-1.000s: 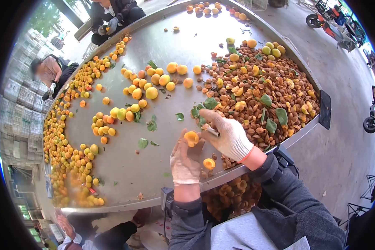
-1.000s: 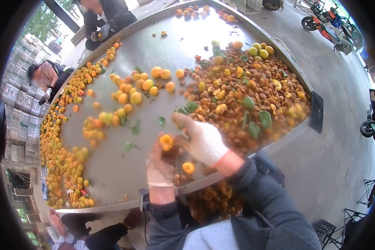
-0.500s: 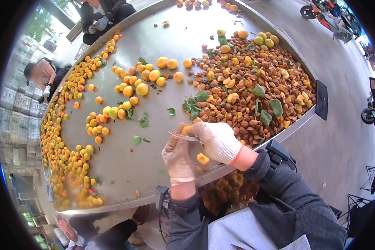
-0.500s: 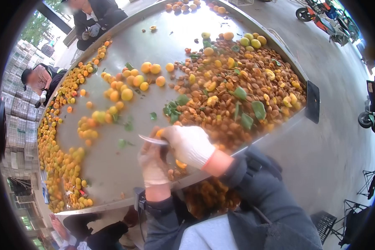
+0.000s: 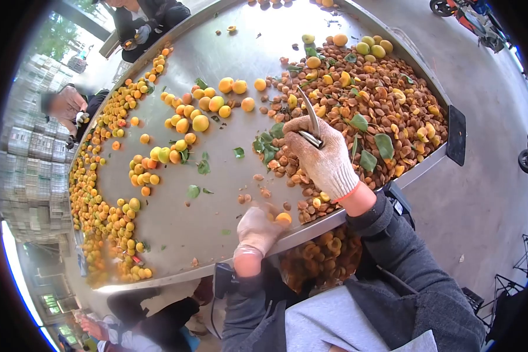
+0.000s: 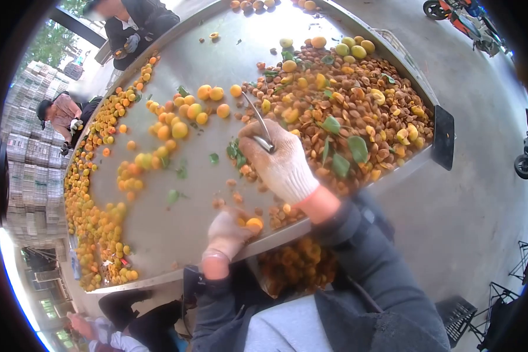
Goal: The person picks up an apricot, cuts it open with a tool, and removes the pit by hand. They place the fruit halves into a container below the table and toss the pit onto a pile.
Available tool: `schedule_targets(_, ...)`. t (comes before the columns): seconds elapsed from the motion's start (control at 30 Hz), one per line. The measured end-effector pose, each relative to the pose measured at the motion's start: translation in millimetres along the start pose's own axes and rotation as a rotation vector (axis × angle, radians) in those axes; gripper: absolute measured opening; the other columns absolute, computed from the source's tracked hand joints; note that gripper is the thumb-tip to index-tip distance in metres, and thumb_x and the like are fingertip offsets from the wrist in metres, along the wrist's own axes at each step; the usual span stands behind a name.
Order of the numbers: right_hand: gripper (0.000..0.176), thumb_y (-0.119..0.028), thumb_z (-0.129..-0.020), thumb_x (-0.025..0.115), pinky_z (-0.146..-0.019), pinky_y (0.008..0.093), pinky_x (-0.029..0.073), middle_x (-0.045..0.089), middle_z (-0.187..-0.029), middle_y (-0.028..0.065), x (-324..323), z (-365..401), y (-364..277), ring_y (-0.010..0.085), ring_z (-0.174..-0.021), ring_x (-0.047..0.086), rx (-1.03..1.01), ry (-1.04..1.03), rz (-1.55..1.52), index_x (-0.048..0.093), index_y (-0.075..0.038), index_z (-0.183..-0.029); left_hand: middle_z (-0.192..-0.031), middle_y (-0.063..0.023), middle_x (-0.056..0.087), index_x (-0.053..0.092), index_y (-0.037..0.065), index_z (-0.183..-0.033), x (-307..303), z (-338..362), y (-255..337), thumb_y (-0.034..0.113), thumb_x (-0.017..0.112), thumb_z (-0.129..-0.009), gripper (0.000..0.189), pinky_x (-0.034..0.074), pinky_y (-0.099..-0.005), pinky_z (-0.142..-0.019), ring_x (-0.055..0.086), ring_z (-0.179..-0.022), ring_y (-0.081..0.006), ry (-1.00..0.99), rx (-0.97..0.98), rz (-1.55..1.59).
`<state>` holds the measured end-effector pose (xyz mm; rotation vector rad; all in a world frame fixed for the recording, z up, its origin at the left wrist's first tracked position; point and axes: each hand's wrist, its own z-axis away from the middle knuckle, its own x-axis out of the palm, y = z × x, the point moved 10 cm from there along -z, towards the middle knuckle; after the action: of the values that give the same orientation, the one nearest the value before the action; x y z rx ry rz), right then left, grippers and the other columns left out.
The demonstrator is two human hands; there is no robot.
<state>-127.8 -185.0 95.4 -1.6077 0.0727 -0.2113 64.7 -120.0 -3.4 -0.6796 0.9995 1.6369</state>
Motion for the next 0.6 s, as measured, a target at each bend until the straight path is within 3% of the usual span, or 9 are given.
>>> schedule_targets(0.07,0.011,-0.008,-0.086,0.065,-0.06,0.0221,0.044,0.059,-0.077,0.0012,0,1,5,0.005,-0.068,0.052,0.138,-0.04,-0.063,0.064,-0.003,-0.095,-0.103,-0.0131,0.066,0.071,0.013,-0.093,3,2,8,0.04,0.069,-0.074,0.033,0.05,-0.0399,-0.084,0.064,-0.093,-0.0305,-0.017,0.05,0.072)
schedule_targets(0.13,0.009,-0.005,-0.087,0.064,-0.059,0.021,0.044,0.059,-0.077,-0.0018,-3,-4,-3,0.0045,-0.068,0.051,0.018,0.002,-0.067,0.064,-0.003,-0.096,-0.096,-0.0128,0.068,0.071,0.011,-0.091,1,2,5,0.037,0.071,-0.075,0.03,0.051,-0.0366,-0.08,0.066,-0.088,-0.0292,0.037,0.096,0.09)
schedule_targets(0.27,0.009,-0.002,-0.088,0.062,-0.06,0.0174,0.043,0.061,-0.08,-0.0022,-7,-6,-1,0.0025,-0.07,0.053,0.147,0.002,-0.143,0.064,-0.002,-0.097,-0.077,-0.0097,0.068,0.068,0.006,-0.091,-33,38,9,0.026,0.077,-0.074,0.028,0.053,-0.0335,-0.071,0.067,-0.072,-0.0233,0.094,0.053,0.537)
schedule_targets(0.33,0.009,-0.003,-0.087,0.062,-0.06,0.0181,0.043,0.061,-0.08,-0.0021,-5,-6,4,0.0031,-0.071,0.054,0.214,-0.016,-0.152,0.064,-0.001,-0.096,-0.083,-0.0108,0.067,0.067,0.004,-0.102,-29,62,32,0.026,0.078,-0.074,0.037,0.053,-0.0331,-0.075,0.066,-0.077,-0.0187,-0.072,0.298,0.656)
schedule_targets(0.37,0.009,-0.003,-0.087,0.062,-0.06,0.0181,0.043,0.061,-0.08,-0.0021,-2,-7,5,0.0031,-0.071,0.054,0.212,-0.022,-0.155,0.064,-0.001,-0.096,-0.083,-0.0108,0.067,0.067,0.004,-0.102,-37,66,35,0.026,0.078,-0.074,0.037,0.053,-0.0331,-0.075,0.066,-0.077,-0.0187,-0.065,0.295,0.655)
schedule_targets(0.43,0.01,-0.007,-0.089,0.06,-0.039,0.0183,0.034,0.057,-0.068,-0.0024,3,-7,8,0.0022,-0.045,0.045,0.194,-0.026,-0.084,0.064,-0.002,-0.098,-0.097,-0.0104,0.067,0.063,0.003,-0.113,-66,96,82,0.02,0.074,-0.08,0.039,0.051,-0.0287,-0.078,0.063,-0.089,-0.0157,0.065,0.841,0.384)
schedule_targets(0.47,0.01,-0.007,-0.089,0.06,-0.039,0.0183,0.034,0.057,-0.068,-0.0024,6,-8,9,0.0022,-0.045,0.045,0.192,-0.032,-0.087,0.064,-0.002,-0.098,-0.097,-0.0104,0.067,0.063,0.003,-0.113,-66,88,74,0.02,0.074,-0.08,0.039,0.051,-0.0287,-0.078,0.063,-0.089,-0.0157,0.071,0.837,0.381)
schedule_targets(0.53,0.01,-0.007,-0.09,0.059,-0.038,0.0189,0.033,0.057,-0.068,-0.0019,15,-6,13,0.0027,-0.044,0.045,0.243,-0.127,-0.051,0.064,-0.002,-0.097,-0.108,-0.01,0.063,0.059,0.0,-0.12,-57,28,-27,0.01,0.066,-0.086,0.037,0.05,-0.0255,-0.08,0.06,-0.097,-0.0165,0.15,0.16,1.241)
schedule_targets(0.6,0.01,-0.008,-0.09,0.06,-0.037,0.0194,0.032,0.056,-0.066,-0.0021,16,-5,9,0.003,-0.042,0.043,0.245,-0.156,-0.041,0.064,-0.001,-0.097,-0.107,-0.0083,0.062,0.058,-0.003,-0.118,-89,-16,-102,0.003,0.058,-0.091,0.028,0.05,-0.0243,-0.078,0.059,-0.092,-0.0148,0.533,0.011,1.372)
